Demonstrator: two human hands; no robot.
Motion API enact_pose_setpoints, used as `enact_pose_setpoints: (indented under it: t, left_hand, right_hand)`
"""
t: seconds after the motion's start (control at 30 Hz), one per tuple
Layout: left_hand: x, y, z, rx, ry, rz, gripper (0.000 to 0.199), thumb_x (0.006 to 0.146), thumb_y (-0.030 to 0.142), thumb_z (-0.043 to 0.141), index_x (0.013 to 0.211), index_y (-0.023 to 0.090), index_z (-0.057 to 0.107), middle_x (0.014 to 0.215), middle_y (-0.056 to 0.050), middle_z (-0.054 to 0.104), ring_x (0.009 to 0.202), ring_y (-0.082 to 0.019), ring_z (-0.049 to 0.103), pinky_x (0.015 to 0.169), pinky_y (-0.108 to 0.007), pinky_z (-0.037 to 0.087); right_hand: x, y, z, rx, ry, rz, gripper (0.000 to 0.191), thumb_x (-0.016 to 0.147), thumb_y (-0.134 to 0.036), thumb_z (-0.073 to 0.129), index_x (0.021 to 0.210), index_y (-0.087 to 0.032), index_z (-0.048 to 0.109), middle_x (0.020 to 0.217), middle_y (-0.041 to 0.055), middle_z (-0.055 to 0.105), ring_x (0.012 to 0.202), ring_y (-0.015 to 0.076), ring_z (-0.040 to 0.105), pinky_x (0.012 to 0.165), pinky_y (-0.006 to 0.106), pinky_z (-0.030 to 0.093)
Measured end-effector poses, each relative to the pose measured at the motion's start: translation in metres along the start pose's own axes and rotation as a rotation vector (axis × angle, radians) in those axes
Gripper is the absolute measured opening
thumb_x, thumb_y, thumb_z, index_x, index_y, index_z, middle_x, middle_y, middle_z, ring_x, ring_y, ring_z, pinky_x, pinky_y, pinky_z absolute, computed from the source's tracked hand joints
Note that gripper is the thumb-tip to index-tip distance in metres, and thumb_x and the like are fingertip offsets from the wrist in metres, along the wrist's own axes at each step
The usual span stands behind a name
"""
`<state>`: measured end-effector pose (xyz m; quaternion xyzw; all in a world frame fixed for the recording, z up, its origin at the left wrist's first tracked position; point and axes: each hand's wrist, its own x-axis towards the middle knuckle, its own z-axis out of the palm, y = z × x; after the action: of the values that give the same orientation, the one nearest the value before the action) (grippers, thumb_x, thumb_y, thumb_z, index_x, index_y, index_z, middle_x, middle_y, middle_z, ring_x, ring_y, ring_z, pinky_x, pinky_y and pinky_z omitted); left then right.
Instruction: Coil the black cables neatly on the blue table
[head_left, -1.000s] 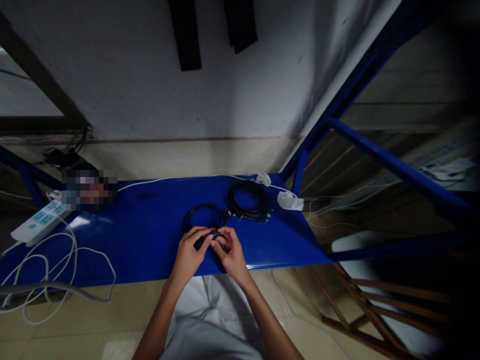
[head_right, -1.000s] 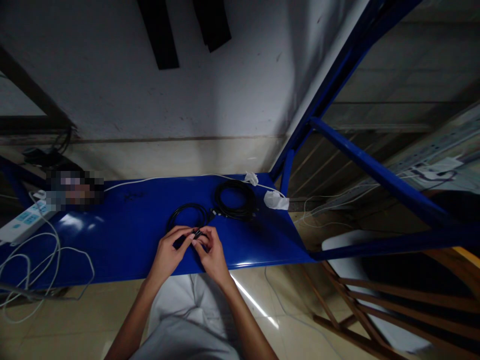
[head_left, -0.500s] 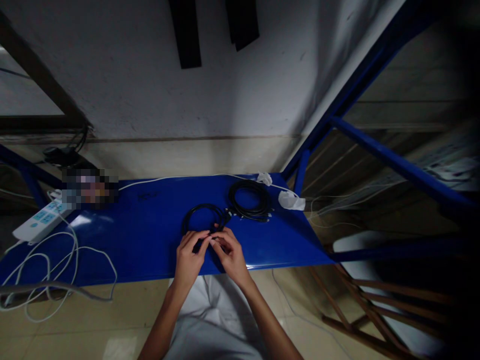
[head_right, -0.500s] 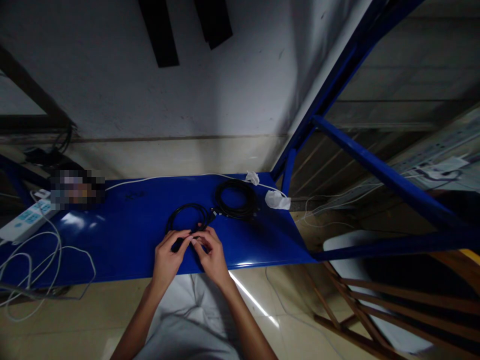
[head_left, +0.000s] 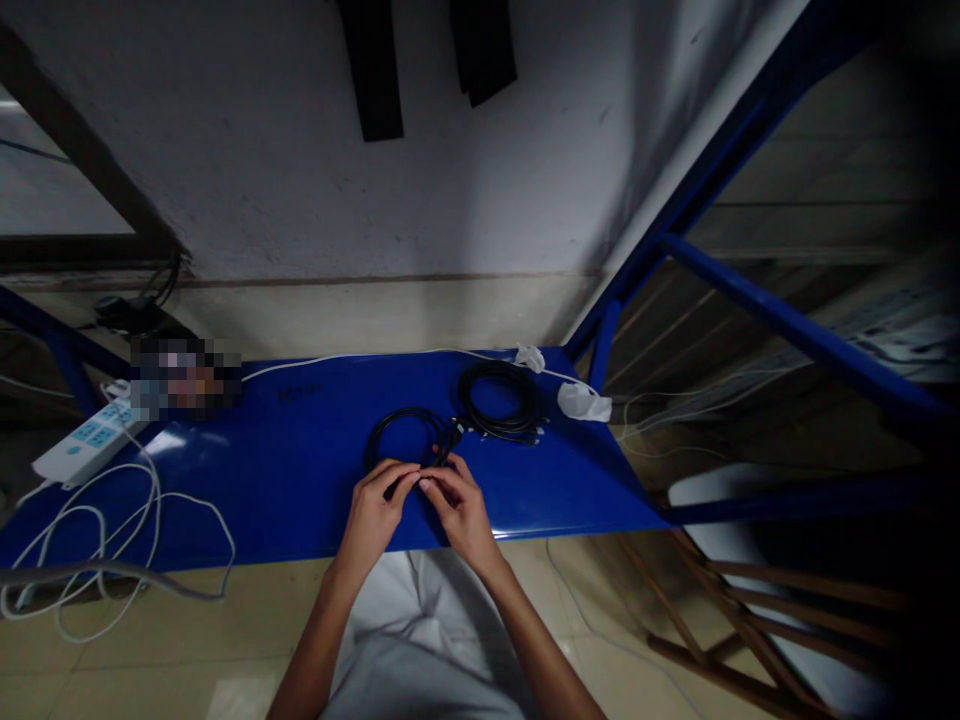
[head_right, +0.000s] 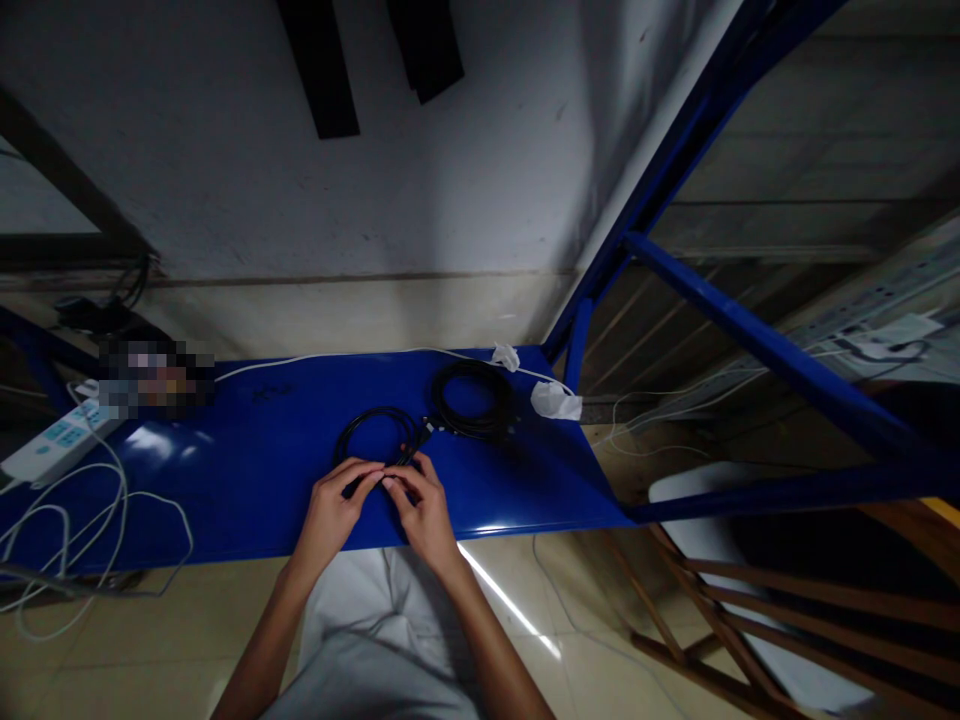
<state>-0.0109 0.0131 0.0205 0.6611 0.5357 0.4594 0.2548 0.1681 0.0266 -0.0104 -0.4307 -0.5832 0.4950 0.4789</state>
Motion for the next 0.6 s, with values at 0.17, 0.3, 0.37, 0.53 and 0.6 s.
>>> enact_pose_setpoints:
  t: [0.17, 0.3, 0.37, 0.53, 0.6]
  left_hand:
    - [0.002, -0.006, 0.000, 0.126, -0.019, 0.048, 0.015, 0.111, 0.029, 0.061, 0.110, 0.023, 0.075, 0.106, -0.006, 0.074, 0.103, -0.021, 0.071, 0.094, -0.035, 0.056]
    - [-0.003, -0.005, -0.006, 0.281, -0.045, 0.088, 0.017, 0.113, 0.028, 0.057, 0.108, 0.023, 0.072, 0.109, -0.007, 0.071, 0.105, -0.023, 0.066, 0.098, -0.039, 0.052]
    - [-0.008, -0.004, -0.012, 0.362, -0.066, 0.098, 0.017, 0.113, 0.028, 0.057, 0.108, 0.024, 0.072, 0.111, -0.007, 0.071, 0.105, -0.024, 0.065, 0.097, -0.040, 0.050]
    - [-0.013, -0.001, -0.021, 0.460, -0.126, 0.126, 0.015, 0.110, 0.027, 0.061, 0.107, 0.025, 0.076, 0.116, -0.007, 0.073, 0.107, -0.026, 0.064, 0.096, -0.042, 0.049]
    - [-0.012, 0.008, -0.028, 0.466, -0.126, 0.126, 0.014, 0.108, 0.026, 0.064, 0.113, 0.026, 0.077, 0.120, -0.007, 0.075, 0.110, -0.027, 0.066, 0.098, -0.043, 0.051]
  right_hand:
    - [0.000, 0.002, 0.002, -0.072, 0.020, -0.018, 0.024, 0.105, -0.043, 0.073, 0.120, -0.029, 0.085, 0.145, 0.0128, 0.064, 0.123, 0.0281, 0.073, 0.104, 0.040, 0.062]
    - [-0.005, -0.005, 0.003, -0.139, 0.021, -0.035, 0.039, 0.103, -0.042, 0.075, 0.140, -0.029, 0.075, 0.140, 0.0140, 0.067, 0.097, 0.0228, 0.079, 0.093, 0.038, 0.067]
    - [-0.009, -0.011, -0.003, -0.199, -0.012, -0.054, 0.051, 0.102, -0.041, 0.077, 0.150, -0.031, 0.067, 0.139, 0.0141, 0.069, 0.096, 0.0242, 0.080, 0.094, 0.041, 0.068]
    - [-0.008, -0.036, -0.041, -0.489, -0.050, -0.031, 0.059, 0.101, -0.046, 0.077, 0.155, -0.026, 0.064, 0.114, 0.0141, 0.080, 0.085, 0.0294, 0.080, 0.084, 0.046, 0.067]
    - [-0.002, -0.061, -0.063, -0.549, -0.064, -0.013, 0.054, 0.101, -0.047, 0.077, 0.149, -0.023, 0.069, 0.108, 0.0139, 0.082, 0.088, 0.0323, 0.080, 0.080, 0.046, 0.066]
